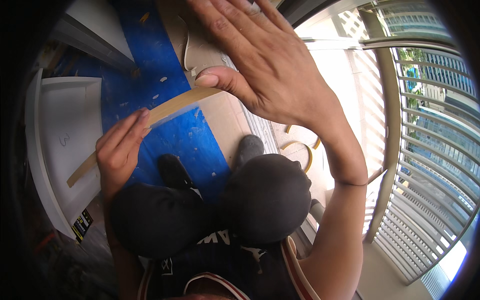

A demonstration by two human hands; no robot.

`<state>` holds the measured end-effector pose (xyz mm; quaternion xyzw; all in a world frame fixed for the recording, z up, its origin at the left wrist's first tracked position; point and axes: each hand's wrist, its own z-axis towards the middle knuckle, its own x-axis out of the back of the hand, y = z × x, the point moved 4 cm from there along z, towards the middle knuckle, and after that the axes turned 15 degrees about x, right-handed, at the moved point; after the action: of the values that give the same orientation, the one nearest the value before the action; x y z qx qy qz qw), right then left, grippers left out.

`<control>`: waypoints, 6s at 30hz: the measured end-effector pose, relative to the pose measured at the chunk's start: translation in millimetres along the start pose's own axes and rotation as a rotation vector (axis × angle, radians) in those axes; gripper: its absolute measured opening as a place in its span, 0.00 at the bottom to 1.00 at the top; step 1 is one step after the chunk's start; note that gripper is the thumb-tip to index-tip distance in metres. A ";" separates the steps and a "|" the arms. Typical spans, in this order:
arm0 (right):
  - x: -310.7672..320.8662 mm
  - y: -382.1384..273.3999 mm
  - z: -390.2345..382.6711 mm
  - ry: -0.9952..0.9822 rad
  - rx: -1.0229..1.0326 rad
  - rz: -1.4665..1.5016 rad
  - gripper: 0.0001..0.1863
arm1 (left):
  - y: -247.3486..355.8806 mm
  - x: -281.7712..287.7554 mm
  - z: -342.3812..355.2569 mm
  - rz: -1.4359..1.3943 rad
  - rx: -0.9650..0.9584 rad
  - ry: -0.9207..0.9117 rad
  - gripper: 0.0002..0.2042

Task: The person applies a strip of adhesive edge banding to the side of a white furniture panel by hand, smoothing it down along the edge and folding it around a corner.

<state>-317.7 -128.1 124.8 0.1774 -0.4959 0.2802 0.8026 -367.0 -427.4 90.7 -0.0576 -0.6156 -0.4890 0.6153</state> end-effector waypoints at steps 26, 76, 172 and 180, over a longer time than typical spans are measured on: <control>-86.6 -28.4 36.5 -0.417 -0.028 0.109 0.43 | -92.7 85.8 -66.5 0.614 0.320 0.454 0.27; -72.4 -83.8 128.6 -0.271 0.236 0.177 0.41 | -113.0 35.4 -27.5 0.361 0.521 0.067 0.26; 5.3 28.7 169.7 0.693 -0.096 1.809 0.31 | -180.7 210.1 -54.3 -1.605 0.008 0.074 0.48; -40.6 41.1 143.9 0.785 -0.156 1.485 0.33 | -210.2 221.0 -57.0 -1.494 0.249 0.410 0.34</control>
<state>-457.9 -188.1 152.8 -0.3610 -0.1869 0.7412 0.5342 -520.6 -691.4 145.5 0.5325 -0.4156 -0.7017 0.2264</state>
